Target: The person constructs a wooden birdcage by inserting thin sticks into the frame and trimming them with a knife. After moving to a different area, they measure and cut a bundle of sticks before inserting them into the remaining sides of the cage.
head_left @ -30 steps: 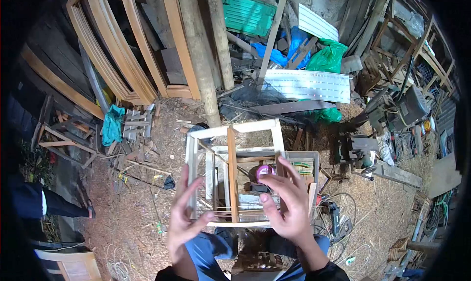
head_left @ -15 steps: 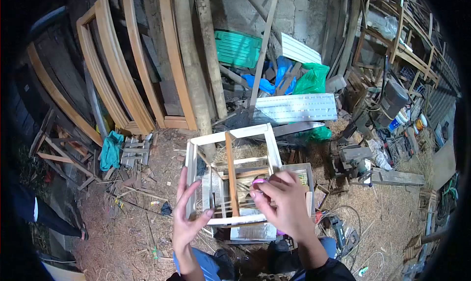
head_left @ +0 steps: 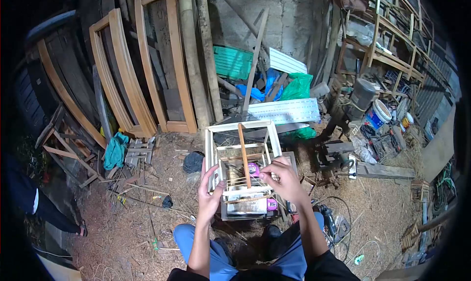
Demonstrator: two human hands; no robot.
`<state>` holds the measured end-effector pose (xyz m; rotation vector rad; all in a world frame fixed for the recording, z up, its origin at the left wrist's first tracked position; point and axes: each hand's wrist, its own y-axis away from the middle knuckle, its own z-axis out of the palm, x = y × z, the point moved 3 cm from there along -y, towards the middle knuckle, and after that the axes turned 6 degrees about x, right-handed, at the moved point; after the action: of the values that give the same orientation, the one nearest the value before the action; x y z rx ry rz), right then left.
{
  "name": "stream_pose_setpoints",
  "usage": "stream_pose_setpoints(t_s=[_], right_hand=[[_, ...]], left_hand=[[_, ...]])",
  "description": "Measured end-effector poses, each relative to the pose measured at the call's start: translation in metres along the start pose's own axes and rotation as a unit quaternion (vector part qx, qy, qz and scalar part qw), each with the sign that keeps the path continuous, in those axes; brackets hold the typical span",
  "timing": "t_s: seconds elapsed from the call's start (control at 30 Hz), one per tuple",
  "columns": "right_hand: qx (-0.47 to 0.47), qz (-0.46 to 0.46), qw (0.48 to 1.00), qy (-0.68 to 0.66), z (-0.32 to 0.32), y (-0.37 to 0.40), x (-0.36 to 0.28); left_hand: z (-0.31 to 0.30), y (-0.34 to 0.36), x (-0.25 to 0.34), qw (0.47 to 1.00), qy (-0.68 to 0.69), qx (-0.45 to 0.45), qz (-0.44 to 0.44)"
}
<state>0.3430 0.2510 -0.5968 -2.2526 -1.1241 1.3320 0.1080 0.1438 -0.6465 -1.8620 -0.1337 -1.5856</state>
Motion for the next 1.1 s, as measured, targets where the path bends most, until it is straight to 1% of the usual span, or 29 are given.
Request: stream_pose_setpoints(t_s=[0.07,0.1,0.13,0.23,0.27,0.3,0.33,0.4,0.43,0.47,0.5,0.53,0.57,0.6,0.67,0.8,0.87,0.93,0.97,1.0,1.07,1.1], right_hand=[[-0.007,-0.005,1.000,0.004,-0.002,0.013,-0.008],[-0.009,-0.007,1.000,0.013,-0.004,0.018,-0.016],[-0.012,-0.008,1.000,0.020,-0.006,0.026,-0.025],[-0.006,-0.010,1.000,0.019,-0.005,0.048,-0.037],[0.000,-0.005,1.000,0.021,-0.004,0.053,-0.038],[0.004,0.011,1.000,0.019,-0.005,0.057,-0.043],[0.004,0.012,1.000,0.019,-0.003,0.062,-0.045],[0.045,-0.009,0.998,0.035,-0.003,0.068,-0.048],[0.044,-0.004,0.998,0.035,0.000,0.072,-0.048],[0.064,-0.021,0.997,0.033,0.000,0.072,-0.049],[0.084,-0.040,0.995,0.033,0.000,0.073,-0.051],[0.083,-0.041,0.995,0.034,-0.001,0.076,-0.052],[0.077,-0.013,0.997,0.020,-0.001,0.076,-0.052],[0.073,0.013,0.997,0.007,-0.002,0.074,-0.051],[0.084,0.011,0.996,0.015,-0.001,0.076,-0.053],[0.098,-0.018,0.994,0.036,0.004,0.083,-0.056],[0.101,-0.027,0.993,0.052,0.005,0.088,-0.055],[0.107,-0.034,0.992,0.065,0.005,0.086,-0.054],[0.117,-0.044,0.989,0.076,0.006,0.087,-0.055],[0.116,-0.040,0.989,0.080,0.010,0.090,-0.057],[0.176,-0.054,0.975,0.126,0.010,0.085,-0.061],[0.173,-0.055,0.972,0.148,0.012,0.085,-0.059]], left_hand=[[-0.009,0.014,-0.007,0.999,-0.007,-0.023,-0.028],[-0.010,0.018,0.012,0.999,-0.013,-0.033,0.012],[-0.014,0.023,0.014,0.996,-0.070,-0.050,0.033],[-0.021,0.046,0.034,0.994,-0.096,-0.056,0.014],[-0.021,0.053,0.048,0.980,-0.188,-0.031,0.064],[-0.019,0.060,0.061,0.954,-0.277,-0.007,0.111],[-0.017,0.065,0.070,0.954,-0.278,-0.008,0.111],[-0.004,0.068,0.094,0.904,-0.356,-0.025,0.234],[0.004,0.065,0.105,0.897,-0.362,-0.046,0.250],[0.009,0.064,0.104,0.898,-0.361,-0.050,0.247],[0.016,0.061,0.096,0.916,-0.335,-0.087,0.204],[0.023,0.061,0.087,0.930,-0.306,-0.123,0.161],[0.028,0.060,0.080,0.901,-0.373,-0.103,0.195],[0.029,0.061,0.078,0.901,-0.372,-0.100,0.201],[0.028,0.064,0.072,0.883,-0.408,-0.126,0.193],[0.022,0.070,0.078,0.890,-0.371,-0.115,0.239],[0.020,0.072,0.075,0.889,-0.370,-0.123,0.239],[0.016,0.074,0.074,0.910,-0.342,-0.105,0.207],[0.014,0.073,0.066,0.909,-0.341,-0.081,0.226],[0.011,0.071,0.061,0.910,-0.338,-0.085,0.225],[0.005,0.062,0.066,0.887,-0.305,-0.020,0.347],[0.002,0.059,0.068,0.882,-0.307,-0.019,0.357]])
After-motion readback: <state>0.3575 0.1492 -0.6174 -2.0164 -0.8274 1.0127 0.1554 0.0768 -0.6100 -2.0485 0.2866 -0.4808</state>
